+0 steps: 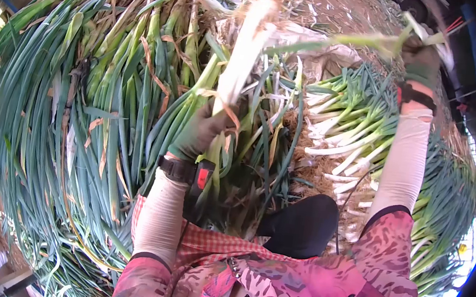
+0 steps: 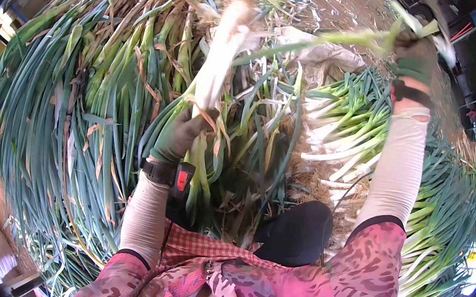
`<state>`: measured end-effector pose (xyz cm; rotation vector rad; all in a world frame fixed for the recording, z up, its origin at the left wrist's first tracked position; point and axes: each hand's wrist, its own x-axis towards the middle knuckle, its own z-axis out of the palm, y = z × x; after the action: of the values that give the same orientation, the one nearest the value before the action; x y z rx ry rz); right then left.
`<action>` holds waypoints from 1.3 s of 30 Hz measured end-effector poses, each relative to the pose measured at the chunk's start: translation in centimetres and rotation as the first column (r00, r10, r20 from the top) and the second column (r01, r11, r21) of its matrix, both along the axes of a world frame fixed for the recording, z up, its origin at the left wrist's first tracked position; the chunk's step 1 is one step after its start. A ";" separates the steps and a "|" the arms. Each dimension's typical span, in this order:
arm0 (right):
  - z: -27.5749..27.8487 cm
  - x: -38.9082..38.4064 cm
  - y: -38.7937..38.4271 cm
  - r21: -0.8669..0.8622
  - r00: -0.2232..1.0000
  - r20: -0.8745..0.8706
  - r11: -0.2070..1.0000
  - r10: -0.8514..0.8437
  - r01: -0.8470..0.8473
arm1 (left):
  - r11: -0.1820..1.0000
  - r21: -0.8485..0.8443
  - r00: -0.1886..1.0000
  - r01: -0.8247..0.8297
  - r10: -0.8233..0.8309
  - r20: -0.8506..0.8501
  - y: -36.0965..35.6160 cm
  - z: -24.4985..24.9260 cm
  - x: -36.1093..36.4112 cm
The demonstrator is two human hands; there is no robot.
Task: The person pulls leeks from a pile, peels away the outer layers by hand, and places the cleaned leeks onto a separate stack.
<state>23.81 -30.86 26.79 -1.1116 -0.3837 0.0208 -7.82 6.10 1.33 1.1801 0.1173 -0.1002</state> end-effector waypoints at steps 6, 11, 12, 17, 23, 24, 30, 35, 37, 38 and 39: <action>-9.8 -15.4 7.7 -0.756 0.972 -0.096 0.620 0.213 -0.210 | 0.997 -0.021 0.991 -0.074 0.076 0.108 -0.2 -1.6 0.7; -21.0 -27.7 19.7 -0.689 0.916 -0.190 0.617 0.352 -0.380 | 0.995 -0.039 0.972 -0.096 0.102 0.210 -1.3 -0.3 0.3; -21.3 -27.4 19.7 -0.706 0.924 -0.150 0.616 0.352 -0.350 | 0.991 -0.098 0.972 -0.094 0.112 0.206 -1.2 0.0 0.0; -16.4 -21.2 16.9 -0.675 0.946 0.284 0.733 0.159 0.079 | 0.999 -0.041 0.991 -0.018 0.024 0.129 -0.4 -0.2 0.2; -9.6 -16.0 6.4 0.078 0.980 0.127 0.986 -0.156 0.147 | 0.999 0.020 0.994 -0.047 0.045 0.095 -0.3 0.6 0.5; -10.4 -17.4 6.5 -0.030 0.958 0.200 0.976 -0.204 0.214 | 0.998 0.062 0.999 -0.013 0.011 0.037 0.0 0.9 0.6; -19.6 -26.6 10.9 -0.666 0.993 0.038 0.744 0.112 -0.058 | 0.997 -0.006 0.982 -0.079 0.079 0.171 -1.4 1.3 0.4; -24.5 -30.7 17.5 -0.918 0.923 -0.066 0.341 0.379 -0.205 | 0.812 0.541 0.848 -0.218 -0.118 0.517 -0.4 -1.0 -0.2; -24.6 -30.5 19.1 -0.822 0.950 0.068 0.556 0.303 -0.118 | 0.882 0.466 0.932 -0.078 -0.102 0.349 0.3 -0.6 -0.1; -24.3 -30.3 19.6 -0.755 0.958 0.129 0.651 0.255 -0.072 | 0.910 0.414 0.960 -0.015 -0.102 0.260 0.5 0.4 -0.2; -23.5 -30.0 19.5 -0.814 0.963 -0.033 0.552 0.268 -0.182 | 0.899 0.438 0.954 -0.027 -0.107 0.279 0.5 1.4 -0.5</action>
<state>-6.20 -11.35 3.29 -1.9919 -0.6364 0.4204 -8.32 6.56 2.71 1.6364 -0.1606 0.0739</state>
